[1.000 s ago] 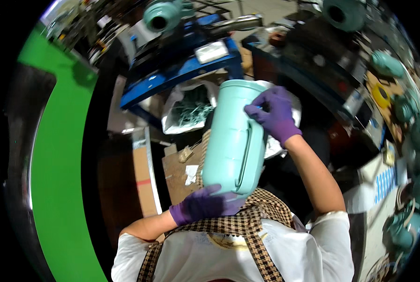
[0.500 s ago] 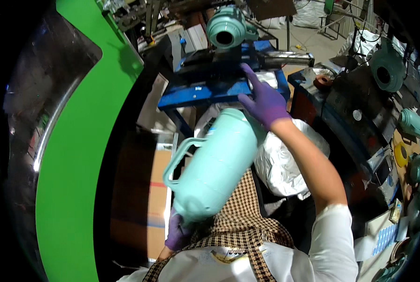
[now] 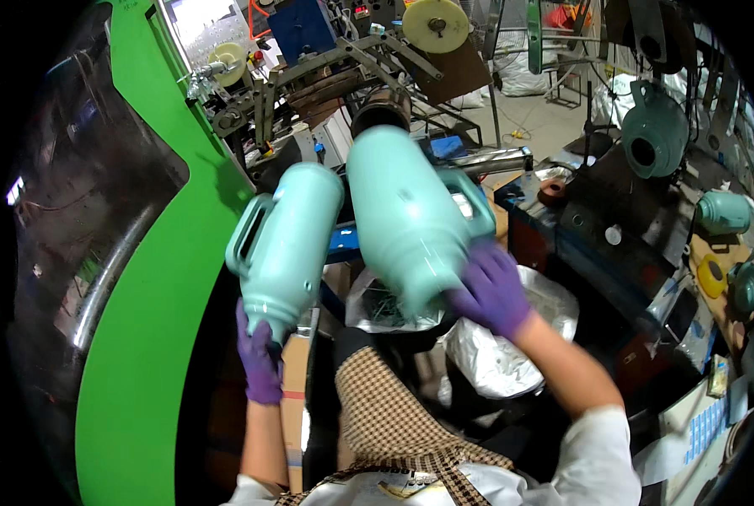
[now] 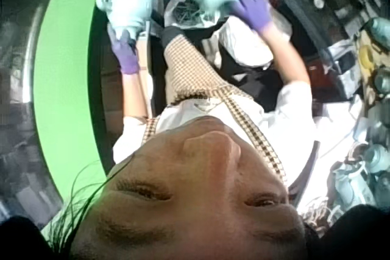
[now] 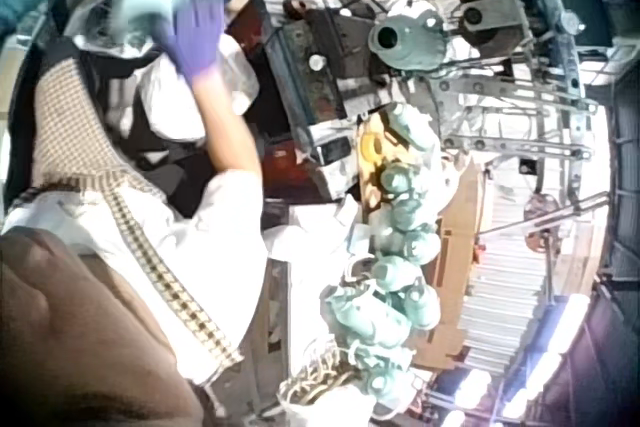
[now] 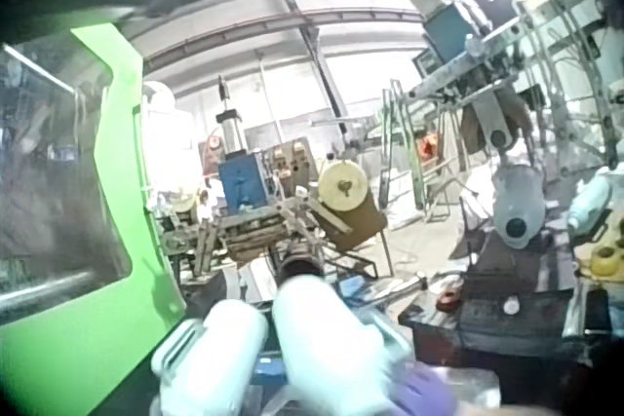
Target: The person assembles light blue plastic containers by inserting a white plastic ring into the container's opening and then attaching a beige carrying handle. The person handles the containers one at a time, placing the finished units on a nearby table.
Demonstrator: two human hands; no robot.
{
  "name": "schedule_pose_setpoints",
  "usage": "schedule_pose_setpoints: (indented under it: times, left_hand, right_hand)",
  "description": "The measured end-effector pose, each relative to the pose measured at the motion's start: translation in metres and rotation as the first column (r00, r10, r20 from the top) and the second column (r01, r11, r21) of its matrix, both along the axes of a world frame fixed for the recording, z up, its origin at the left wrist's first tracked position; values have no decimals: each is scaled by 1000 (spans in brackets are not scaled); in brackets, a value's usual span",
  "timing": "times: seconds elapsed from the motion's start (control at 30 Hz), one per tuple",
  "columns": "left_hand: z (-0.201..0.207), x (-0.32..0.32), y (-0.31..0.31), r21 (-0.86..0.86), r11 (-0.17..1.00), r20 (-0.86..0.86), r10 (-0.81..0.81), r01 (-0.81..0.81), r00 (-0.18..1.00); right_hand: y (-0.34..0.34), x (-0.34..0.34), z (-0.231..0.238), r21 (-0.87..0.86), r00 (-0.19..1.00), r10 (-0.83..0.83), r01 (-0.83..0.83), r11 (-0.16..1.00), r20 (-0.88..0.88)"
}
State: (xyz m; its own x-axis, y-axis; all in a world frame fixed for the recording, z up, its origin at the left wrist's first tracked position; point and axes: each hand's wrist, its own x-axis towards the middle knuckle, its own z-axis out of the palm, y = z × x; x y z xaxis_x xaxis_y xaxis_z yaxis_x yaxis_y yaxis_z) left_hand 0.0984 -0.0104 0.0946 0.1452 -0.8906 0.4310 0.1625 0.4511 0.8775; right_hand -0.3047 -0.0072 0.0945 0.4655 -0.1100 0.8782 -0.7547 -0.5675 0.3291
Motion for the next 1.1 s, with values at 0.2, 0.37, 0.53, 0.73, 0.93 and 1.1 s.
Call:
schedule_pose_setpoints:
  times: [0.2, 0.37, 0.53, 0.73, 0.93, 1.1]
  left_hand:
    - [55, -94, -138, -487, 873, 691, 401, -22, 601]
    - [87, -220, -260, -622, 783, 782, 622, -7, 39]
    - [132, -237, -309, -502, 834, 722, 549, 228, -420]
    - [141, -276, -166, -457, 706, 850, 525, 541, 32]
    - [137, -263, 15, 514, 168, 812, -410, 841, -415]
    - [132, -207, 9, 563, 369, 826, -290, 739, -484]
  right_hand:
    - [185, -47, -50, 360, 730, 87, -432, 827, 678]
    - [191, -45, -48, 454, 740, 2, -415, 788, 673]
    - [177, -49, -56, 460, 745, 47, -458, 760, 665]
    - [162, -31, -35, 456, 687, -48, -427, 781, 725]
    - [149, -5, -21, 432, 408, -154, -784, 445, 900]
    - [132, 17, -21, 270, 284, 51, -945, 184, 958]
